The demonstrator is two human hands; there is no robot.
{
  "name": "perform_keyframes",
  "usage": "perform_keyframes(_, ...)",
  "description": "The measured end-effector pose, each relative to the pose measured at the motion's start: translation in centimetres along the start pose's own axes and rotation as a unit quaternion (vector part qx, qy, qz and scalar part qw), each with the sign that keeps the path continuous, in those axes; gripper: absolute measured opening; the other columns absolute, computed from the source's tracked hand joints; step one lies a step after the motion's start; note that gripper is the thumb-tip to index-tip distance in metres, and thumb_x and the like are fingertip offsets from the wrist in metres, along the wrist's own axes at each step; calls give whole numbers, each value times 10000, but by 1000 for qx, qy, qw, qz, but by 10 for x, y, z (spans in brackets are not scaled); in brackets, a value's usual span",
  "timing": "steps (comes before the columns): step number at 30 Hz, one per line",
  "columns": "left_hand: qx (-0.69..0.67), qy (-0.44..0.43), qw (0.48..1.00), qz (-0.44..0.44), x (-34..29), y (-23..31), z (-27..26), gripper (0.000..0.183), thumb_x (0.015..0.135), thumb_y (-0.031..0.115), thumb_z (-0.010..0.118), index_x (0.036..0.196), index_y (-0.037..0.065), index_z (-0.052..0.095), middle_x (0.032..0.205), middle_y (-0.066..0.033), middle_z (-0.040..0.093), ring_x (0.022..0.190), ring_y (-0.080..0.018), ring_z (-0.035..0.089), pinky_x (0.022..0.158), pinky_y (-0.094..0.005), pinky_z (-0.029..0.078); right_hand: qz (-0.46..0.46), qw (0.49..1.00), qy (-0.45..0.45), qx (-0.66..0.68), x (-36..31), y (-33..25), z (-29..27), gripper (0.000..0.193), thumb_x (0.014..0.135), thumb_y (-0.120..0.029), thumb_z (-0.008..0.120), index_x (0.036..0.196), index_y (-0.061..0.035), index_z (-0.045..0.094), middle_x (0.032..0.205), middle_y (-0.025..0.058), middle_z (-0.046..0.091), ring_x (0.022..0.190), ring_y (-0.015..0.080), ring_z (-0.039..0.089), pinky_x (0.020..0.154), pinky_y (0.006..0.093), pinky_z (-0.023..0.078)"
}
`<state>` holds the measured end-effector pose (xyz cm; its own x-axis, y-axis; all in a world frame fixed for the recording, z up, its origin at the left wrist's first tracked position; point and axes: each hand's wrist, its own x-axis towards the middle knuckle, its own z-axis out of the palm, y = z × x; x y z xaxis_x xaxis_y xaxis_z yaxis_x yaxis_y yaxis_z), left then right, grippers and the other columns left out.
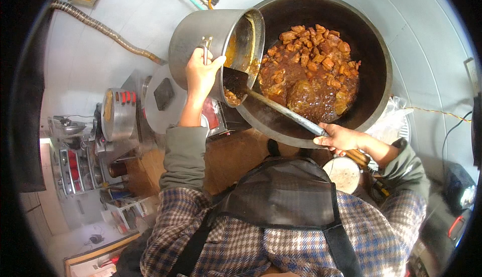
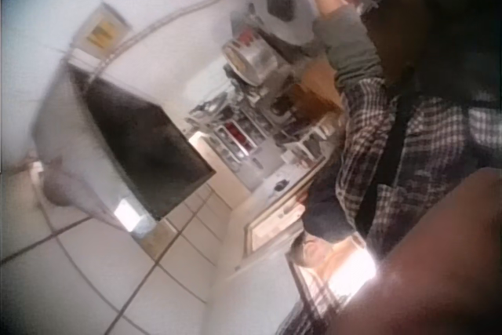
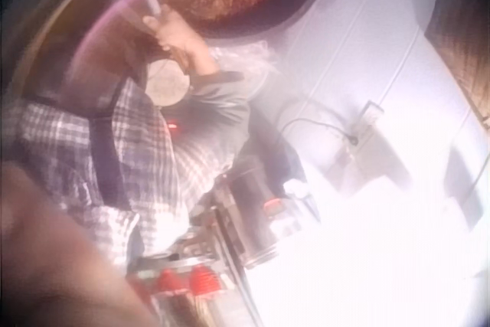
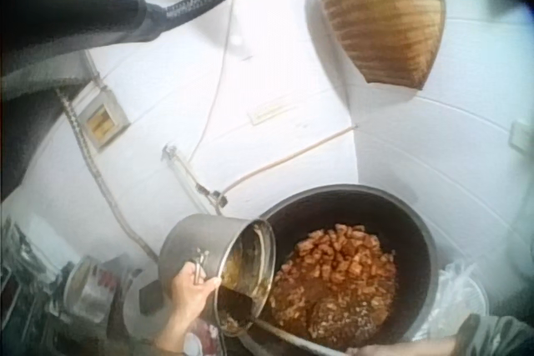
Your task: The person pours a dark sauce from a metal pot into a large wok containing browned meat chunks, then adds water from a hose and stirs the mixture. They later retrieve a lid from a freezer, cover a pot, and scoop a yellow liquid from a rice cooker into a bowl.
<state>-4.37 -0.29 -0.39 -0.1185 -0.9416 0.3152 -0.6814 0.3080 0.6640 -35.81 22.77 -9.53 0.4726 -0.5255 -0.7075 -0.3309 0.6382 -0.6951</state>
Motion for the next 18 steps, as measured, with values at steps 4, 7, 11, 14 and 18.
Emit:
perform_keyframes(4, -10, -22, 1000, 9, 1, 6, 0, 319, 750, 179, 818, 773, 69, 520, 652, 55, 463, 595, -50, 419, 541, -226, 366, 35, 978, -89, 188, -30, -19, -13, 275, 985, -324, 592, 1150, -161, 443, 593, -79, 302, 432, 16, 271, 349, 181, 209)
perform_keyframes(7, -11, -13, 1000, 24, 0, 5, -1, 363, 714, 178, 842, 768, 65, 502, 654, 27, 454, 596, -80, 425, 565, -261, 404, 5, 951, -140, 277, -49, -17, -22, 260, 978, -325, 599, 1147, -137, 538, 596, -74, 343, 437, 5, 271, 355, 168, 201)
perform_keyframes(11, -19, -28, 998, 59, 2, -4, -1, 351, 726, 140, 849, 791, 83, 509, 686, 60, 441, 621, -52, 399, 568, -227, 376, -61, 915, -128, 378, -52, 21, -21, 326, 996, -364, 552, 1212, -122, 518, 590, -33, 401, 432, 23, 310, 352, 176, 215)
perform_keyframes(14, -27, 30, 999, 19, 2, -18, -12, 290, 772, 168, 806, 951, 34, 621, 795, 3, 571, 766, -116, 529, 688, -295, 446, -129, 963, 46, 231, -31, 68, -5, 339, 968, -369, 599, 1194, -123, 540, 637, 10, 454, 496, 64, 455, 373, 229, 361)
perform_keyframes(18, -47, -98, 994, -28, 13, -43, -40, 221, 826, 165, 762, 893, 58, 581, 764, -14, 577, 629, -108, 521, 552, -271, 444, -92, 886, 414, -189, 6, 128, 28, 491, 882, -322, 650, 1311, -130, 507, 914, 183, 683, 847, 394, 672, 688, 491, 547)
